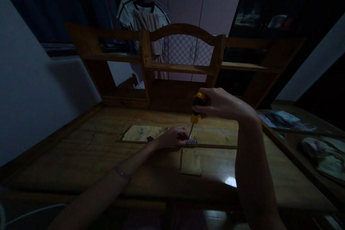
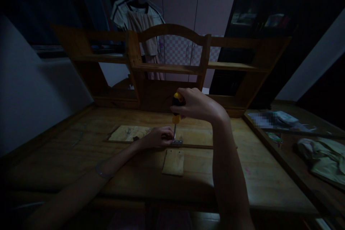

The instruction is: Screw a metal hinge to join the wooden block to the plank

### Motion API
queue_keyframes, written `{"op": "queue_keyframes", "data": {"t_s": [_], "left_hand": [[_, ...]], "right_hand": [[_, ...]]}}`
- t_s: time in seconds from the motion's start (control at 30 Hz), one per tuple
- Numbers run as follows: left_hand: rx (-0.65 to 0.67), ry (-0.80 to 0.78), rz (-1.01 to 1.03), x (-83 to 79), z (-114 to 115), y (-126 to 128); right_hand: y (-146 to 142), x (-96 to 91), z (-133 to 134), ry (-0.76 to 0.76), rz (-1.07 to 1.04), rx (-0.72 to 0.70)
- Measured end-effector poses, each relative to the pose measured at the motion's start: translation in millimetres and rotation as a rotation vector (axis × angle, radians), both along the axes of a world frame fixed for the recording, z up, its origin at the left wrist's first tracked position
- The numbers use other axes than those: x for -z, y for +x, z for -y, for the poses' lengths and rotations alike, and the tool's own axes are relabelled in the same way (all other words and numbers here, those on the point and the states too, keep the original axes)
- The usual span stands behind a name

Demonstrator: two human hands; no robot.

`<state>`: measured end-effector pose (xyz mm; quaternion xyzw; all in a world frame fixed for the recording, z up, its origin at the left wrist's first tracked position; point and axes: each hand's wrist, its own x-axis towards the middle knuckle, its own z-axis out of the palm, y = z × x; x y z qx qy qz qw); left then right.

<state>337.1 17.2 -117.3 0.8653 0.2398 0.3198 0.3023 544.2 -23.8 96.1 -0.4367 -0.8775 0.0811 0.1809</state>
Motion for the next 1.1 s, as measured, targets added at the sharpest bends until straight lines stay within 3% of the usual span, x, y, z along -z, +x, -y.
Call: {"op": "queue_keyframes", "data": {"t_s": [0.43, 0.57, 0.8, 1.1], "left_hand": [[0.011, 0.016, 0.014, -1.1, 1, -1], [0.000, 0.005, -0.011, -2.1, 2, -1], [-0.026, -0.023, -0.042, -4.8, 4, 0], [-0.016, -0.040, -0.035, -5.5, 6, -1]], "right_hand": [[-5, -1.3, 2, -0.052, -0.036, -0.052], [-8, 3.8, -2, -0.019, -0.071, -0.046], [-14, 13.3, -6, 0.245, 0.023, 0.076], [-17, 9.2, -6, 0.203, -0.029, -0.019]]}}
